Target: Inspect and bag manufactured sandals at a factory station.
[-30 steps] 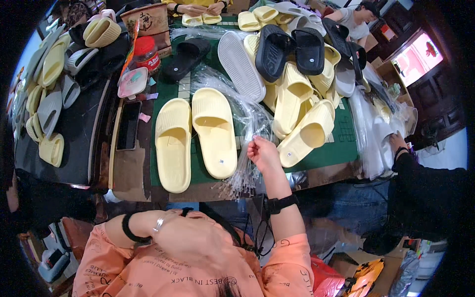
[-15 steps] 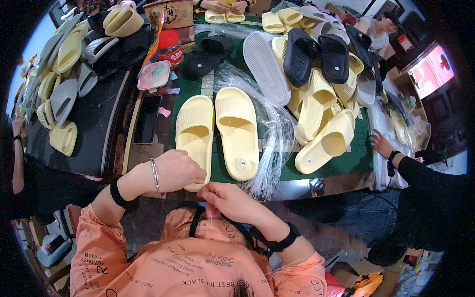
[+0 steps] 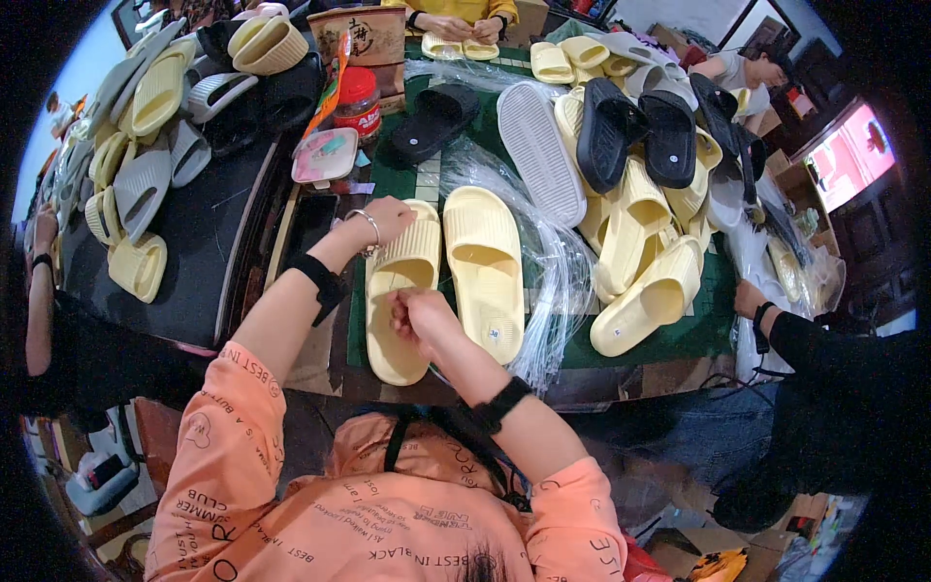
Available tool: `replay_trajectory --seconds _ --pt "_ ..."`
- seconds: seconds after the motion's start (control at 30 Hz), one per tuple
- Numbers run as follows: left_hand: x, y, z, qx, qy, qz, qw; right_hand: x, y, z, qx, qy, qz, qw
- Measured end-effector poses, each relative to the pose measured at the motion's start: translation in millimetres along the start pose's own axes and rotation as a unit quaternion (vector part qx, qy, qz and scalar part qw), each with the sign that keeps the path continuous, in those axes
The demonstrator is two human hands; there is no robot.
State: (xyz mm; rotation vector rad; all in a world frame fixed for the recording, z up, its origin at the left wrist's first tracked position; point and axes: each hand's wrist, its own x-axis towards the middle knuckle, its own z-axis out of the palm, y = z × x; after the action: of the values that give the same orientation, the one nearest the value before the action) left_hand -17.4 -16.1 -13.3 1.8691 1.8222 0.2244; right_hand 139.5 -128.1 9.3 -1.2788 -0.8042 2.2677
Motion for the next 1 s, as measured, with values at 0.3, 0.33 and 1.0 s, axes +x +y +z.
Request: replay_trajectory --seconds 0.3,0.33,1.0 --pt "1 -4 1 -0.209 -0.056 -0.058 0.975 43 -2 17 0.071 0.040 -0.087 0.993" --pt "0 -3 0 -0.230 -0.055 -0.067 0.969 42 -2 18 0.072 0.045 -0.085 0.993" --pt "5 38 4 -0.121 0.163 0.033 0.979 -123 -20 -51 -0.018 0.112 -0.449 0.886"
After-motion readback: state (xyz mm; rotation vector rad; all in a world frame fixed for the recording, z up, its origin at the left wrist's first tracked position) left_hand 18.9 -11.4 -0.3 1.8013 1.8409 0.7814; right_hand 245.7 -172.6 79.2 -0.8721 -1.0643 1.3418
